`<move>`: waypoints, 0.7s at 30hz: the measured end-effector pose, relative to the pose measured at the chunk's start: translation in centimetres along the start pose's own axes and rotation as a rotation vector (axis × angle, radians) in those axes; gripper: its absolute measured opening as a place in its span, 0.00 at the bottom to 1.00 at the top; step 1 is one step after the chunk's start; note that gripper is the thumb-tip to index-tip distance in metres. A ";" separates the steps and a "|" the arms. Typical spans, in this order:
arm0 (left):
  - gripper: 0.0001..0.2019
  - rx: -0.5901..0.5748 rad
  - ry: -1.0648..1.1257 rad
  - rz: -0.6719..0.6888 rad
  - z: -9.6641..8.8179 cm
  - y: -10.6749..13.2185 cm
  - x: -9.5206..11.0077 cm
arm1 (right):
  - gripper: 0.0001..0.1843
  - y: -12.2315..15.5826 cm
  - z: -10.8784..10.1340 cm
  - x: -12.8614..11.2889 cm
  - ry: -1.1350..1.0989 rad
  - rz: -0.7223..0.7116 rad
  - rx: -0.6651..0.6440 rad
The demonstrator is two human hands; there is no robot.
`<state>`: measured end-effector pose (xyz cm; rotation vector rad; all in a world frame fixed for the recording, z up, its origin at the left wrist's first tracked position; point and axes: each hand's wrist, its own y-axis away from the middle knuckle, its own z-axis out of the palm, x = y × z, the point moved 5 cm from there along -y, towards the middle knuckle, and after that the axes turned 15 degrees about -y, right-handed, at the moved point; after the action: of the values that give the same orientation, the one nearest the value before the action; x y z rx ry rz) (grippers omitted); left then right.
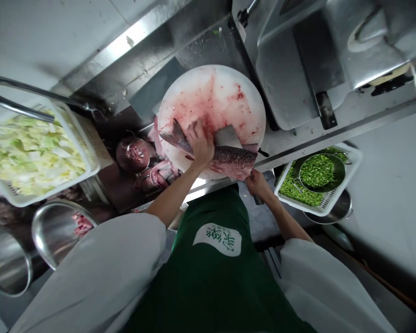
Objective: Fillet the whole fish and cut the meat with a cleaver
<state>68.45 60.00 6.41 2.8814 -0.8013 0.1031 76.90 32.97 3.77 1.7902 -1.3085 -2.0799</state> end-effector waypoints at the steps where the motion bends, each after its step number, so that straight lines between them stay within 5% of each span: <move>1: 0.25 -0.019 -0.028 0.024 -0.3 -0.3 -1.8 | 0.03 -0.1 -0.2 0.2 0.004 0.009 0.009; 4: 0.19 -0.092 -0.139 0.101 -1.0 0.1 -6.8 | 0.04 -0.1 -0.6 0.7 -0.007 0.007 0.008; 7: 0.20 -0.109 -0.191 0.069 -1.3 2.3 -9.1 | 0.05 0.0 -0.3 1.0 -0.027 -0.004 0.015; 13: 0.27 -0.088 -0.185 -0.122 -0.6 3.8 -6.4 | 0.07 0.9 0.6 1.5 -0.055 0.053 0.084; 21: 0.37 -0.139 -0.077 -0.036 -0.3 2.3 -4.5 | 0.14 2.3 0.2 2.2 0.006 0.117 0.035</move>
<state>63.44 60.41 6.52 2.7810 -0.7384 -0.0655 75.07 30.29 3.58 1.6881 -1.4196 -2.0016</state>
